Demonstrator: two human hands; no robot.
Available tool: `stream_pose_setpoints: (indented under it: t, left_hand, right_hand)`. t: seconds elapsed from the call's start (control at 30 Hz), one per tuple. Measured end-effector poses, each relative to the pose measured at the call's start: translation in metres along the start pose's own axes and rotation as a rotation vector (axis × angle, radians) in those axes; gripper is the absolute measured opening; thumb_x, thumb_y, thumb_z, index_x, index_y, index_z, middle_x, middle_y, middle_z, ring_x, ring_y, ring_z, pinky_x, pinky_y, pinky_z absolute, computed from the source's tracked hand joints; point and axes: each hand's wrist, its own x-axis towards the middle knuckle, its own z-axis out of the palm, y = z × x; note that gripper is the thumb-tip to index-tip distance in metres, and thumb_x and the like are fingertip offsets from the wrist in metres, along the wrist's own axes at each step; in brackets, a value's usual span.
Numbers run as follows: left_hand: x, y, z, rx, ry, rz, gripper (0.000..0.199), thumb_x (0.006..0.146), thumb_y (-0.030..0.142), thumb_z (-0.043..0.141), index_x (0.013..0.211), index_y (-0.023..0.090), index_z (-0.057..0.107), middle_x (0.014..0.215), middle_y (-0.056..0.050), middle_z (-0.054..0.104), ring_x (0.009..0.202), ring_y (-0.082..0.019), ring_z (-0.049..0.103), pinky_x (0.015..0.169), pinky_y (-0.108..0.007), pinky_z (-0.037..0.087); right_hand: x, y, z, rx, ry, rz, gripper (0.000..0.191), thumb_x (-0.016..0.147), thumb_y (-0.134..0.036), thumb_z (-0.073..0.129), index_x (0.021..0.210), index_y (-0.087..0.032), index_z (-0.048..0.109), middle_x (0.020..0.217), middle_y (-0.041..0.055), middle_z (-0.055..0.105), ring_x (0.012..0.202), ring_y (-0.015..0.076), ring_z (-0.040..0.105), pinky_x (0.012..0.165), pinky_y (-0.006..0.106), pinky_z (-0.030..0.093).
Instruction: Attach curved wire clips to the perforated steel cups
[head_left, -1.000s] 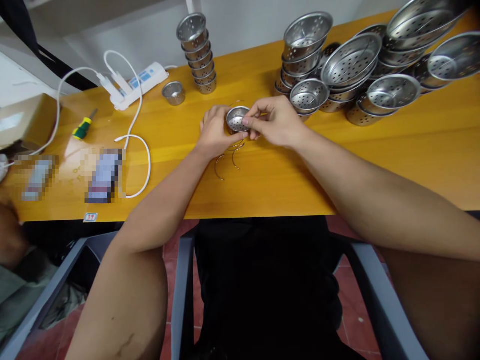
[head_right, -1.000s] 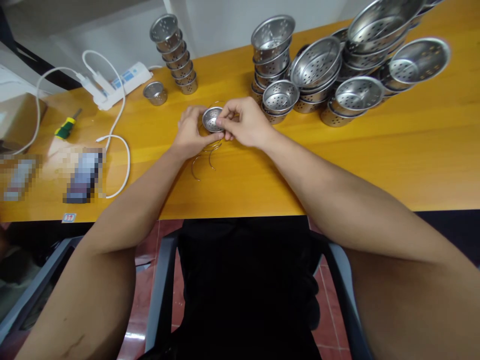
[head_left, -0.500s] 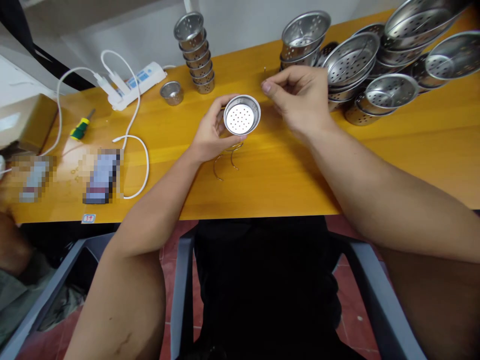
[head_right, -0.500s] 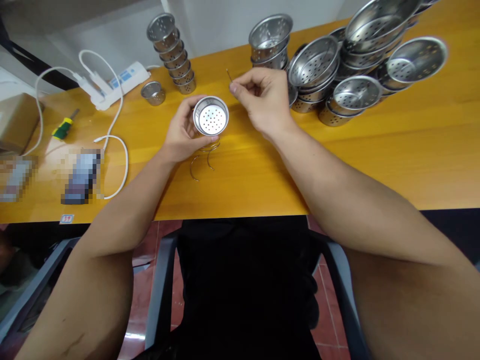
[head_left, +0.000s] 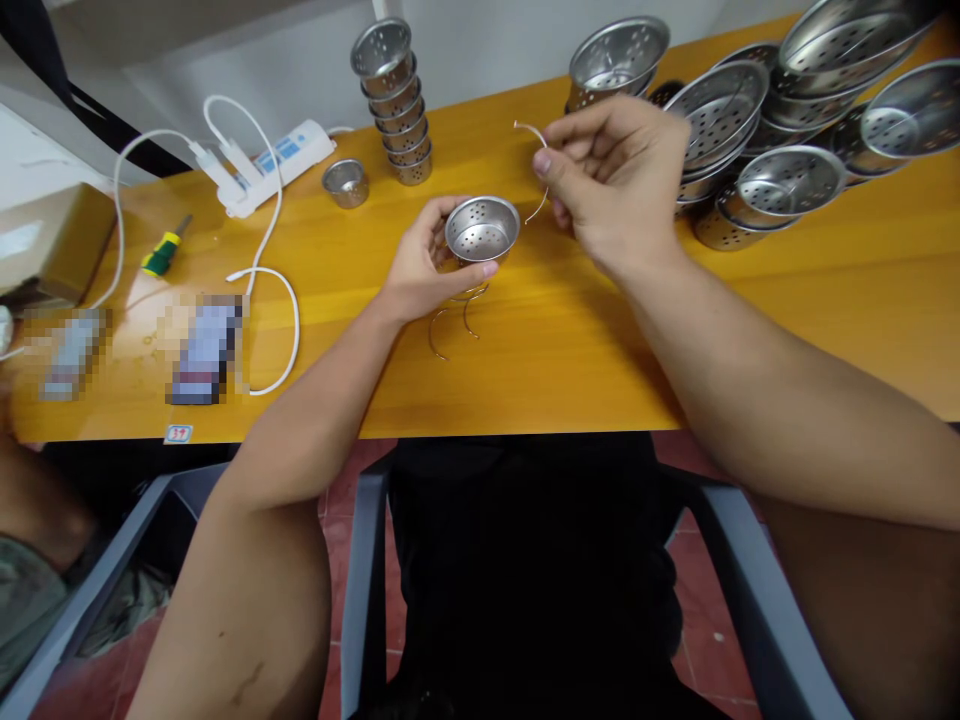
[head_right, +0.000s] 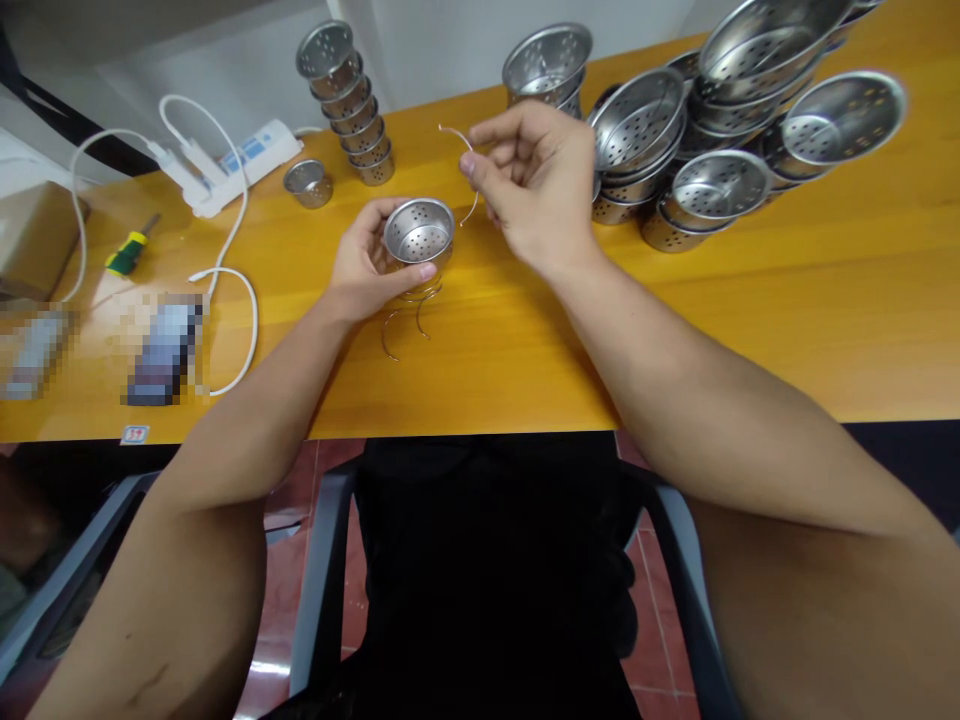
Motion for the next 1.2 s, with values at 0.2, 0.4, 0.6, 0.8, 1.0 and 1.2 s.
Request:
stream_pose_setpoints:
  t: [0.2, 0.4, 0.6, 0.8, 1.0, 1.2]
  left_hand:
    - [-0.001, 0.007, -0.002, 0.019, 0.020, -0.047, 0.088, 0.110, 0.051, 0.101, 0.182, 0.029, 0.055, 0.177, -0.019, 0.074, 0.174, -0.041, 0.075, 0.147, -0.062, 0.065]
    - [0.002, -0.025, 0.000, 0.051, 0.045, 0.052, 0.079, 0.115, 0.054, 0.094, 0.179, 0.025, 0.057, 0.178, -0.020, 0.071, 0.173, -0.040, 0.073, 0.149, -0.060, 0.063]
    - [0.020, -0.086, 0.017, -0.114, 0.106, 0.260, 0.098, 0.101, 0.082, 0.103, 0.170, 0.026, 0.063, 0.167, -0.017, 0.076, 0.161, -0.041, 0.079, 0.149, -0.067, 0.062]
    - [0.022, -0.090, 0.018, -0.133, 0.088, 0.308, 0.111, 0.096, 0.098, 0.100, 0.173, 0.027, 0.063, 0.163, -0.017, 0.076, 0.154, -0.041, 0.081, 0.147, -0.068, 0.061]
    - [0.024, -0.095, 0.020, -0.161, 0.063, 0.309, 0.118, 0.093, 0.102, 0.100, 0.176, 0.028, 0.062, 0.164, -0.016, 0.074, 0.157, -0.042, 0.079, 0.150, -0.070, 0.056]
    - [0.023, -0.093, 0.020, -0.198, 0.070, 0.318, 0.117, 0.093, 0.103, 0.100, 0.174, 0.026, 0.064, 0.162, -0.016, 0.075, 0.153, -0.041, 0.081, 0.148, -0.069, 0.060]
  right_hand:
    - [-0.003, 0.012, 0.002, -0.030, -0.083, 0.048, 0.079, 0.082, -0.098, 0.117, 0.116, -0.033, 0.088, 0.077, -0.0013, 0.076, 0.056, 0.0184, 0.053, 0.054, 0.041, 0.044]
    - [-0.007, 0.020, -0.001, -0.044, -0.209, 0.088, 0.074, 0.094, -0.099, 0.111, 0.106, -0.030, 0.087, 0.078, 0.0016, 0.079, 0.052, 0.0181, 0.056, 0.046, 0.039, 0.044]
    - [-0.012, 0.002, -0.005, -0.247, -0.314, 0.043, 0.041, 0.104, -0.058, 0.120, 0.100, -0.028, 0.092, 0.082, 0.0043, 0.078, 0.066, 0.0208, 0.061, 0.061, 0.040, 0.051]
    - [-0.017, 0.004, -0.004, -0.366, -0.309, 0.050, 0.036, 0.105, -0.066, 0.113, 0.099, -0.038, 0.092, 0.087, 0.0028, 0.083, 0.076, 0.0272, 0.063, 0.070, 0.046, 0.057]
    - [-0.020, 0.002, 0.000, -0.386, -0.277, 0.052, 0.039, 0.104, -0.072, 0.108, 0.094, -0.040, 0.088, 0.090, 0.0027, 0.084, 0.080, 0.0295, 0.065, 0.077, 0.051, 0.063]
    - [-0.020, 0.008, -0.001, -0.380, -0.265, 0.009, 0.028, 0.105, -0.061, 0.102, 0.096, -0.038, 0.090, 0.088, 0.0048, 0.080, 0.076, 0.0315, 0.067, 0.071, 0.053, 0.057]
